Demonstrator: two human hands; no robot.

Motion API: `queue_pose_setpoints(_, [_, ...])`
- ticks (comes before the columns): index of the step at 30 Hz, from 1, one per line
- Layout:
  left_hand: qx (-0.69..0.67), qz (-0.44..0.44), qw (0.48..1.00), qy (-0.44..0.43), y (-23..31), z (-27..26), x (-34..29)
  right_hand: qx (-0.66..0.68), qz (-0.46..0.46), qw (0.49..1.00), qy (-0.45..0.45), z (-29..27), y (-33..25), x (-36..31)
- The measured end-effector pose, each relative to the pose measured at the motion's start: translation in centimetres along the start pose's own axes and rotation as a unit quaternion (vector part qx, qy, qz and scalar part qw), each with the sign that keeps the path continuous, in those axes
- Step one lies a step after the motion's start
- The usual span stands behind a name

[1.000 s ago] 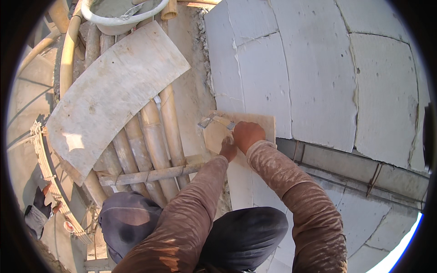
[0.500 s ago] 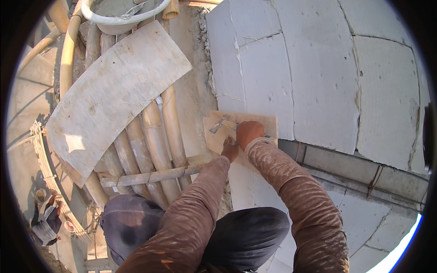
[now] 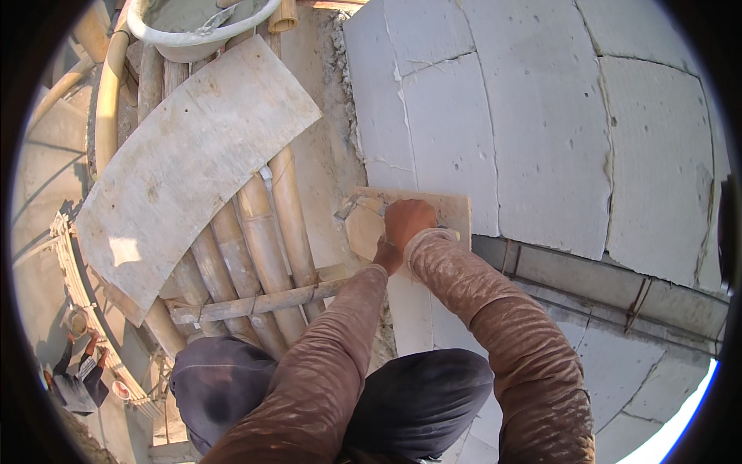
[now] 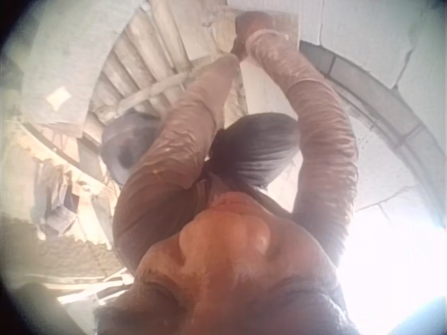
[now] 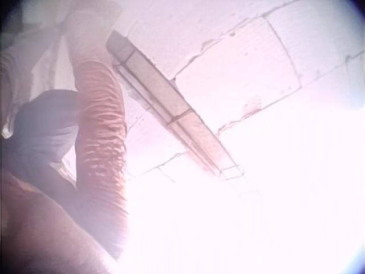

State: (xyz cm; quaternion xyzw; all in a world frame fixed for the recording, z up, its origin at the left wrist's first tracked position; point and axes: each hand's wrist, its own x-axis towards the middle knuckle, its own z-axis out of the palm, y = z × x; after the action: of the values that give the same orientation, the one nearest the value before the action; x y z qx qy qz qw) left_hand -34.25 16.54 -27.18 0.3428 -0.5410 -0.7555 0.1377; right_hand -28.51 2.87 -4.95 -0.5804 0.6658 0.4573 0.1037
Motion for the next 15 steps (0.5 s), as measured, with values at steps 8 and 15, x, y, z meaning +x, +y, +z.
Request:
queue_pose_setpoints(8, [0.003, 0.0, 1.0, -0.017, 0.3, -0.4, -0.3, 0.009, -0.019, 1.0, 0.003, 0.6, 1.1, -0.9])
queue_pose_setpoints(15, [-0.002, -0.001, 0.999, -0.037, 0.5, -1.0, -0.2, 0.046, -0.032, 0.998, -0.001, 0.4, 1.1, -1.8])
